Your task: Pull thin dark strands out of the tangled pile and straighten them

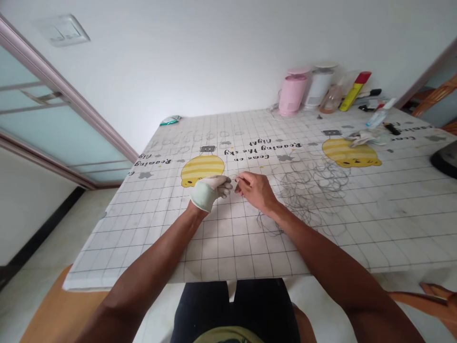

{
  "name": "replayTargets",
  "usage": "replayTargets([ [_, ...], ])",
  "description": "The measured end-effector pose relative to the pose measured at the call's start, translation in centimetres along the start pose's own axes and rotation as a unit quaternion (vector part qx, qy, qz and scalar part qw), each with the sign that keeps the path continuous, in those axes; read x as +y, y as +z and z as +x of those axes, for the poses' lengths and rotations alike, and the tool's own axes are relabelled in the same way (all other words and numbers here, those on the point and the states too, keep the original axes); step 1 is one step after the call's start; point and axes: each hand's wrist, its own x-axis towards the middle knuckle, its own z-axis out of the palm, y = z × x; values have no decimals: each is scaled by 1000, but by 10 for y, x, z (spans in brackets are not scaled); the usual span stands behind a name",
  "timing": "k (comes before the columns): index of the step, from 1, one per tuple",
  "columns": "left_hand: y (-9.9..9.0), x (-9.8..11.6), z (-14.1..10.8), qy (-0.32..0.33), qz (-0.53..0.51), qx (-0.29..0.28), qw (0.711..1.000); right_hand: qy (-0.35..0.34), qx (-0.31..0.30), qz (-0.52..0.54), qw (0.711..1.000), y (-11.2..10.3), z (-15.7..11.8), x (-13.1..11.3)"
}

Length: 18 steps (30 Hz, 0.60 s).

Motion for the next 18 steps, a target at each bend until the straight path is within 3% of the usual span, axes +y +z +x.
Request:
replayTargets([
  [8,-1,-6,3,3,55,-24,998,-41,27,-61,997,-4,3,6],
  [11,-2,0,-1,-5,65,-53,996,-37,-31,36,998,-24,8,-4],
  [14,-3,3,-7,-26,64,-119,991,3,-65,190,980,-40,13,-13],
  [18,-2,1,-15,-25,45,-168,985,40,-80,281,956,-41,15,-14],
])
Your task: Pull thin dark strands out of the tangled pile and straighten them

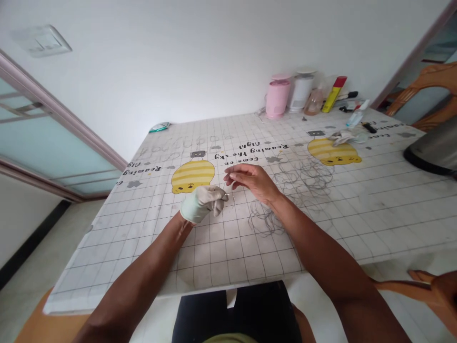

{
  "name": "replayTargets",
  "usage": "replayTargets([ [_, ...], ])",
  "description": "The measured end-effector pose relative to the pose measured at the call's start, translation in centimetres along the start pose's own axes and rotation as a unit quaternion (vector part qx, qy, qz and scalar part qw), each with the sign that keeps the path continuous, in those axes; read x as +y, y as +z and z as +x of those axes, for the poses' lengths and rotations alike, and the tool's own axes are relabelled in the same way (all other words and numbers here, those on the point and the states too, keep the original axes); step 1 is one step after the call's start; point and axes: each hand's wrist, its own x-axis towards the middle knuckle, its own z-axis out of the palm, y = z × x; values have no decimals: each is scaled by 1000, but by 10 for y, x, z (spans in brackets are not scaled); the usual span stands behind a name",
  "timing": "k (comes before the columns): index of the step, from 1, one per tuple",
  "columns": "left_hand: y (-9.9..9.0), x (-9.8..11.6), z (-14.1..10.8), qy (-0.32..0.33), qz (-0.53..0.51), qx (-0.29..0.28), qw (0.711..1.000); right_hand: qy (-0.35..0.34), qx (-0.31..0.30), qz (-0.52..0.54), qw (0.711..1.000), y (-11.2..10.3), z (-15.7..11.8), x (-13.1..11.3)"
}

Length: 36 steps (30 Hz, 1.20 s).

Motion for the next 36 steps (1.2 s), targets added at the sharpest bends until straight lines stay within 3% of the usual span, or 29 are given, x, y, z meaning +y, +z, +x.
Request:
replayTargets([
  [8,5,0,-4,-22,-3,10,1000,0,0,14,1000,5,-2,4],
  [12,7,-3,0,-34,-35,2,999,-11,35,1,999,7,-1,9],
  [15,10,-7,3,-31,-46,5,998,21,43,9,999,5,2,11],
  [19,12,-8,6,-1,-43,58,997,54,40,-23,997,-4,3,7],
  [25,9,-1,11,27,-46,162,985,32,-11,-195,980,0,-2,7],
  [32,2,-5,11,66,-25,170,983,14,53,-204,978,6,-2,13],
  [36,0,-6,11,80,16,226,971,5,84,-187,979,-6,3,13],
])
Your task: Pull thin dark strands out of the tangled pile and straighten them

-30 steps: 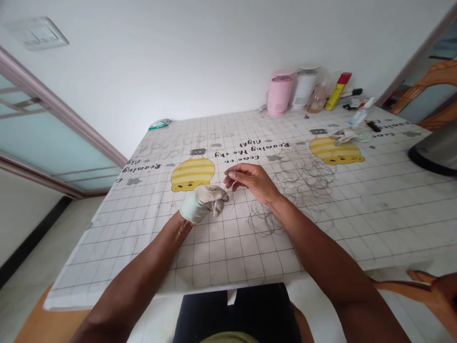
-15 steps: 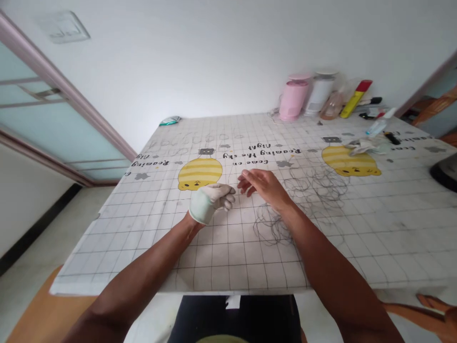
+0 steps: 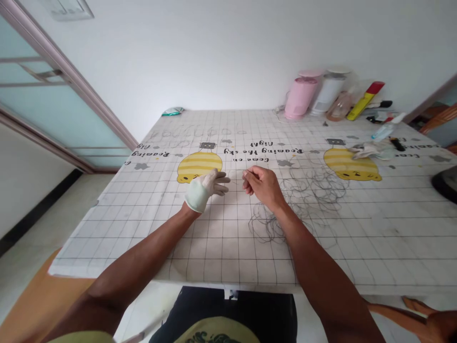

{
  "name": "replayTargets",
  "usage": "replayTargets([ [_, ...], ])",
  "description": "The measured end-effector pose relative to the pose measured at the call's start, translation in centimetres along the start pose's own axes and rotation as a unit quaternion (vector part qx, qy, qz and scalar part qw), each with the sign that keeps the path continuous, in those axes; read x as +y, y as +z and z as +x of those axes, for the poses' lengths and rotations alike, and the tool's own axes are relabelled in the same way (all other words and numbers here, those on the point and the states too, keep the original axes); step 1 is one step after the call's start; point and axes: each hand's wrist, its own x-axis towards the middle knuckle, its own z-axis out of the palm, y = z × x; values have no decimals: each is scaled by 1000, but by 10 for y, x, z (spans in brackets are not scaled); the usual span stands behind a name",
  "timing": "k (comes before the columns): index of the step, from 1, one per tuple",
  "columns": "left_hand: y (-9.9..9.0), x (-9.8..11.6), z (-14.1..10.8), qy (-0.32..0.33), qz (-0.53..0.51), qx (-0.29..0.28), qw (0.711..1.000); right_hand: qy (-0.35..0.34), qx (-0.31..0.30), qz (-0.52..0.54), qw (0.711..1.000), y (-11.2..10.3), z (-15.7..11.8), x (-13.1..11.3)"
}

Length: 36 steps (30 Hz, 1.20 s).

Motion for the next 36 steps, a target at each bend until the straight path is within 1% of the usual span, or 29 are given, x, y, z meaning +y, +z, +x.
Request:
replayTargets([
  [2,1,0,0,2,42,18,999,0,11,3,1000,-4,2,1],
  [6,7,-2,-1,5,137,33,990,-3,23,5,1000,-5,1,2],
  [8,9,-4,-2,6,183,33,983,9,28,18,999,-7,4,-1],
  [10,11,-6,-1,-1,221,27,975,32,24,17,999,-14,12,-6],
  [12,13,-8,0,-10,251,20,968,42,14,-16,999,-26,29,-14],
  [15,13,-12,3,-12,281,11,960,21,20,-73,997,-45,68,-23],
  [16,12,-14,4,-8,287,9,958,18,23,-76,997,-49,83,-23],
  [18,12,-18,7,2,295,10,955,37,24,-64,997,-53,115,-15],
  [20,11,-22,9,15,297,17,954,64,25,-60,996,-48,145,1],
  [23,10,-29,11,18,292,25,956,102,9,-88,991,-34,183,29],
  [27,9,-33,12,21,272,22,962,148,6,-138,979,-16,221,54],
  [29,10,-33,11,28,292,18,956,162,-3,-154,975,-12,233,61],
  [31,11,-30,8,27,340,16,940,177,-15,-181,967,-10,241,66],
  [33,13,-27,6,21,382,16,924,190,-25,-212,958,-8,247,69],
  [36,14,-24,5,9,406,13,914,201,-30,-257,945,-5,250,71],
])
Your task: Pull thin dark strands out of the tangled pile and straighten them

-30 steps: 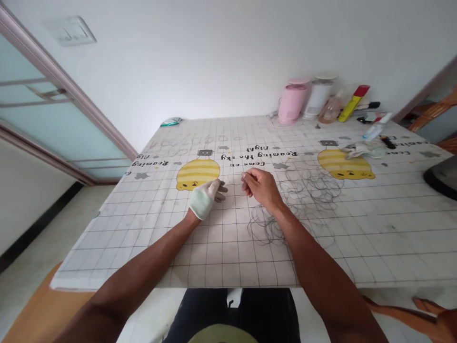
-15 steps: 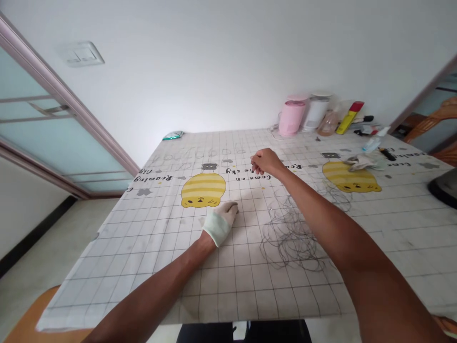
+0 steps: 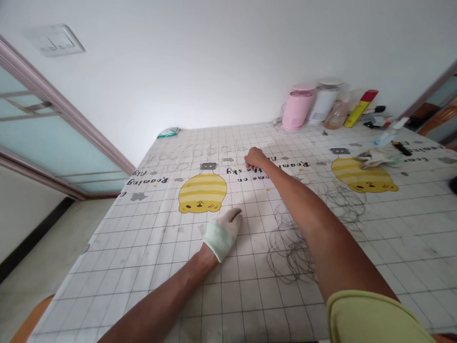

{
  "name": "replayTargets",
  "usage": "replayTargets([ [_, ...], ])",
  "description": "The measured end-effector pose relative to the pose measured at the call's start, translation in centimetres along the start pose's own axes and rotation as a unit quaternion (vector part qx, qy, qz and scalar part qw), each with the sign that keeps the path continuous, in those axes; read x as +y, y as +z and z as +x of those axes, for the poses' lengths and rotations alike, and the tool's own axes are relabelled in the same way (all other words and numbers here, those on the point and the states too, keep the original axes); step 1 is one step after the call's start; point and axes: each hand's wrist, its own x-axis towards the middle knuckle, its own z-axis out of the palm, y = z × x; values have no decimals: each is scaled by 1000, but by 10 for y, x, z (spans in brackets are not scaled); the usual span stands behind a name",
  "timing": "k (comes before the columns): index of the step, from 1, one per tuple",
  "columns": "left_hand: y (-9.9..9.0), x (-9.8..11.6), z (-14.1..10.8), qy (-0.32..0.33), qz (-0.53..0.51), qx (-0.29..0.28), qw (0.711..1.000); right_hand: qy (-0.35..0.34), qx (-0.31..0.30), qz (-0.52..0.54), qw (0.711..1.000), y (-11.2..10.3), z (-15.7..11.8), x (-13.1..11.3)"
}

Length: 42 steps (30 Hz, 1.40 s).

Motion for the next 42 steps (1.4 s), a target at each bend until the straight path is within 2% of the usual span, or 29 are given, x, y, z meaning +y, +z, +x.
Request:
replayTargets([
  [4,1,-1,2,3,11,-7,1000,18,23,-43,999,-5,-8,-5],
  [7,1,-3,4,0,19,6,1000,12,46,-72,996,-25,-29,-5],
  [9,1,-5,6,7,19,17,1000,-44,41,-104,993,-45,-53,0],
  [11,0,-7,7,18,12,20,1000,-103,-9,-124,987,-65,-84,8],
  [14,1,-9,11,30,3,22,999,-107,-55,-188,975,-89,-131,28],
  [17,1,-12,14,33,3,22,999,-94,-75,-296,947,-99,-168,51],
  [20,1,-12,14,37,7,19,999,-111,-83,-361,922,-98,-189,70],
  [26,-5,-8,11,46,17,9,999,-97,-41,-430,897,-104,-202,88],
  [30,-6,-8,10,44,27,4,999,-82,-71,-387,916,-105,-201,101],
  [35,-5,-7,10,39,34,-3,999,-142,-55,-378,913,-97,-206,112],
  [38,-5,-7,9,47,38,-4,998,-160,-34,-334,928,-109,-212,108],
  [42,-5,-8,11,48,43,0,998,-155,-19,-271,950,-137,-223,93],
])
